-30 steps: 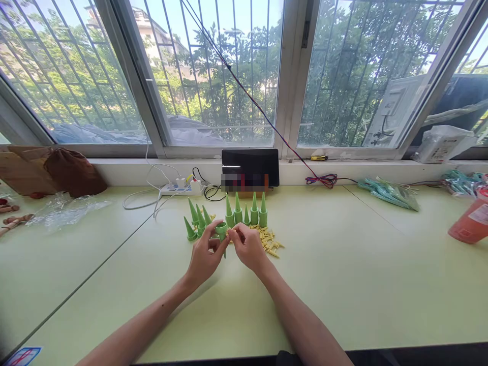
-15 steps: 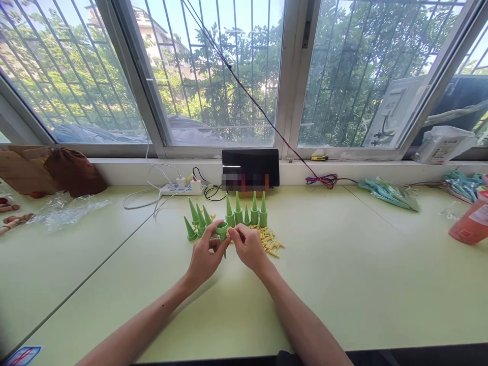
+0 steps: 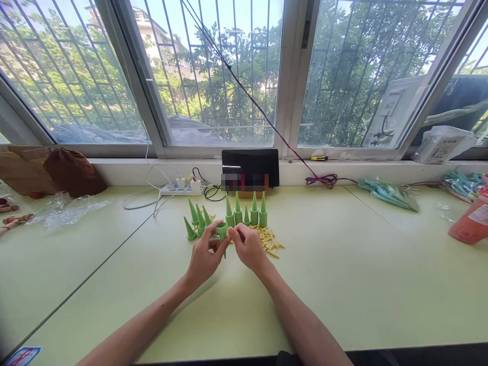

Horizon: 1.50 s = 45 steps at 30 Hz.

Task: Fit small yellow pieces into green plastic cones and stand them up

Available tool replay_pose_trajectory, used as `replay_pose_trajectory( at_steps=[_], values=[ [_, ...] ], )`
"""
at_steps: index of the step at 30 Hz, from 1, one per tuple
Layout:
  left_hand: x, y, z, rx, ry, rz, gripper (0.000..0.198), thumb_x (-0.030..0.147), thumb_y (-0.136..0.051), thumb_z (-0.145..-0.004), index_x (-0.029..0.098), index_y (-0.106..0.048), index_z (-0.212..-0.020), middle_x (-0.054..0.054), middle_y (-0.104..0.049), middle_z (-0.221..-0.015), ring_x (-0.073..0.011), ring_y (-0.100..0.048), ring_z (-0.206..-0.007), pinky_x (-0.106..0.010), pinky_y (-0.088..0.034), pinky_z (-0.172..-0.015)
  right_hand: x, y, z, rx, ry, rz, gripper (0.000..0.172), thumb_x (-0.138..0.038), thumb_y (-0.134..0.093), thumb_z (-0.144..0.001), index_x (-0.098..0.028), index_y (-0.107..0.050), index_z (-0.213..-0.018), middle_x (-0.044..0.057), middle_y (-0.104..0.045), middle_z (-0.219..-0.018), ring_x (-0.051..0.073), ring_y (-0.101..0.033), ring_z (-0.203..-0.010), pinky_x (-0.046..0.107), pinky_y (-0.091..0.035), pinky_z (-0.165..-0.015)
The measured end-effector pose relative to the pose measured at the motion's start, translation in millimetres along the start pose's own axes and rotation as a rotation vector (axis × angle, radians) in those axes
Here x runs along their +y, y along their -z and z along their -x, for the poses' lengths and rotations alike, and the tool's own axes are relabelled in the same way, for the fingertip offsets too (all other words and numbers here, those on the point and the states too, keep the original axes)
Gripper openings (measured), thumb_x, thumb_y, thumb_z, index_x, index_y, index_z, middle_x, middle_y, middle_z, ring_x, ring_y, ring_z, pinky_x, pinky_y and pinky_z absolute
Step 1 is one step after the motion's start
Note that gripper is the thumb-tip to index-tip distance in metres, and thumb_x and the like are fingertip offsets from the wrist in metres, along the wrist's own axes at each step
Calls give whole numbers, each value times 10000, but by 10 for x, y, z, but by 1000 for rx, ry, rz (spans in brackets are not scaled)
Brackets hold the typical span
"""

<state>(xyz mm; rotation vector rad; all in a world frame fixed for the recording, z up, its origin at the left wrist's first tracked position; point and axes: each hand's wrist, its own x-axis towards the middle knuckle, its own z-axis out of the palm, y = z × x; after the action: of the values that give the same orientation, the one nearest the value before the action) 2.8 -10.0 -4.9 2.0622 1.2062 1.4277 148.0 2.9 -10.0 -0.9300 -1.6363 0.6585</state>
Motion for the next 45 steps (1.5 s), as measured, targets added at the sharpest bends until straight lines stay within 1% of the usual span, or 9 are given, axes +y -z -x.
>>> replay_pose_trajectory(
  at_steps=[4,11,16,18,24,31,38,41,45],
  values=[
    [-1,-2,-2,9,-1,5,387,359,-558,-901,190,-479,-1240,110,-340,-521,-57,-321,-418,-172,-289,-431,-4,-3,3,-14,3,-31,340,-468,-445,-951,-182,-545,-797,-33,-509,-591,94,-390,-488,228,-299,-478],
    [12,1,0,1,5,4,394,379,-554,-901,194,-482,-1241,105,-355,-521,-61,-328,-414,-179,-297,-432,19,-1,-7,-4,12,-4,381,-464,-454,-948,-186,-514,-695,-37,-457,-567,93,-359,-496,232,-286,-477],
    [2,1,2,-2,9,7,400,381,-553,-901,194,-476,-1246,105,-357,-520,-64,-328,-415,-181,-292,-436,1,-4,-4,-7,15,-7,363,-470,-433,-954,-186,-545,-757,-25,-503,-594,98,-391,-499,232,-300,-475],
    [-3,0,4,-7,11,5,402,379,-553,-900,192,-474,-1247,107,-354,-514,-65,-326,-416,-182,-297,-441,-1,-3,-3,-9,11,4,381,-482,-421,-956,-187,-539,-744,-22,-507,-594,99,-394,-498,232,-300,-474],
    [-8,-2,7,-18,13,-3,400,367,-556,-898,191,-473,-1247,107,-352,-524,-65,-327,-420,-185,-295,-446,19,-2,-2,-7,-4,28,432,-491,-407,-961,-190,-485,-662,-36,-442,-548,94,-360,-489,227,-289,-469],
    [-2,-2,6,-16,24,10,410,380,-544,-900,191,-467,-1256,108,-363,-515,-66,-340,-412,-186,-300,-437,-9,-5,3,-13,10,-4,371,-478,-427,-953,-188,-544,-752,-29,-493,-574,99,-404,-494,225,-312,-468],
    [-1,-9,8,-12,20,11,398,383,-553,-894,193,-479,-1236,109,-353,-508,-69,-337,-414,-191,-304,-445,30,1,-5,-29,-17,25,416,-476,-402,-964,-201,-447,-655,-50,-403,-510,95,-355,-472,225,-305,-470],
    [-4,-7,6,-13,12,6,395,385,-550,-898,197,-478,-1237,113,-339,-500,-69,-325,-410,-191,-295,-447,25,0,-2,-28,-15,13,397,-459,-410,-965,-198,-466,-670,-44,-433,-518,97,-377,-477,223,-313,-478],
    [-9,-2,-2,-7,11,7,403,378,-555,-898,195,-469,-1246,112,-343,-510,-67,-321,-412,-187,-286,-443,1,0,5,-25,0,-18,341,-444,-431,-961,-193,-525,-750,-34,-485,-557,102,-413,-495,221,-324,-487]
  ],
)
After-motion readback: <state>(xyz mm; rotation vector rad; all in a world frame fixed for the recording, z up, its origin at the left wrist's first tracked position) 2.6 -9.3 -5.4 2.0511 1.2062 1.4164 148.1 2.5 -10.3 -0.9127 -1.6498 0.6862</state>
